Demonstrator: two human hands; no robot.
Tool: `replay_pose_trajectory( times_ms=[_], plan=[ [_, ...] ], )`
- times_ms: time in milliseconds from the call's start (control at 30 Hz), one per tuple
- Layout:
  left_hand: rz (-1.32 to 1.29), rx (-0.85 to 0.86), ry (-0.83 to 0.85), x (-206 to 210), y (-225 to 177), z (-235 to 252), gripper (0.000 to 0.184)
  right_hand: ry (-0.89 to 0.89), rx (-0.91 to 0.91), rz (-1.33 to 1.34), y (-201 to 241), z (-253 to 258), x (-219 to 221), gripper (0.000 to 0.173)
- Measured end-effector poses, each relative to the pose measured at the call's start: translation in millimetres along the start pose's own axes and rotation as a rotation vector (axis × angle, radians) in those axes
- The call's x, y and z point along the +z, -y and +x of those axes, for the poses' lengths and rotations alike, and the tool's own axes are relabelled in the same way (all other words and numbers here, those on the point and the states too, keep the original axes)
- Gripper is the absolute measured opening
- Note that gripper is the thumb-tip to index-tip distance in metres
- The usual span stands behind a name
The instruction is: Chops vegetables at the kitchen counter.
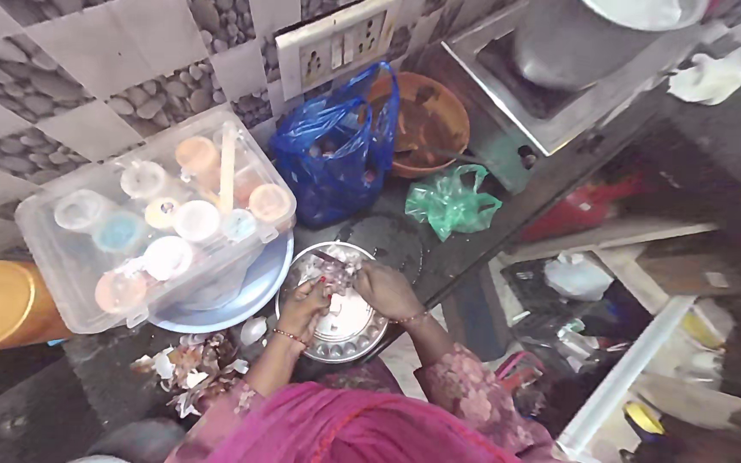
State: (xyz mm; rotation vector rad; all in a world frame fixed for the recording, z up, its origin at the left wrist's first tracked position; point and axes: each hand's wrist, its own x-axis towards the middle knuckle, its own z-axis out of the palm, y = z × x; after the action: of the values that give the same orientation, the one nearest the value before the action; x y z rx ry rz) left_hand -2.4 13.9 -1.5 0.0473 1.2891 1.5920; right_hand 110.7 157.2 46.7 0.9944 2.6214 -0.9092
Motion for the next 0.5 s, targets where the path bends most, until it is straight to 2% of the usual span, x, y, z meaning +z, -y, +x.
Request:
replay_pose_trajectory(
  times_ms=[167,433,500],
  plan=[
    [-0.03,0.032,0.04,1.1,2.2,-2.0,0.016,-0.101,0.011,-0.07,-4.5,7.4,7.5,0.039],
    [-0.089,0.066,0.073,1.1,6.3,-3.9,0.02,-0.123,0.002,-0.058,-0.5,0.9,6.8,0.037],
    [-0.118,0.079,0.079,1.8,7.6,-5.4,0.022,-0.123,-0.027,0.028,-2.6,-0.9,6.3,0.035]
  ],
)
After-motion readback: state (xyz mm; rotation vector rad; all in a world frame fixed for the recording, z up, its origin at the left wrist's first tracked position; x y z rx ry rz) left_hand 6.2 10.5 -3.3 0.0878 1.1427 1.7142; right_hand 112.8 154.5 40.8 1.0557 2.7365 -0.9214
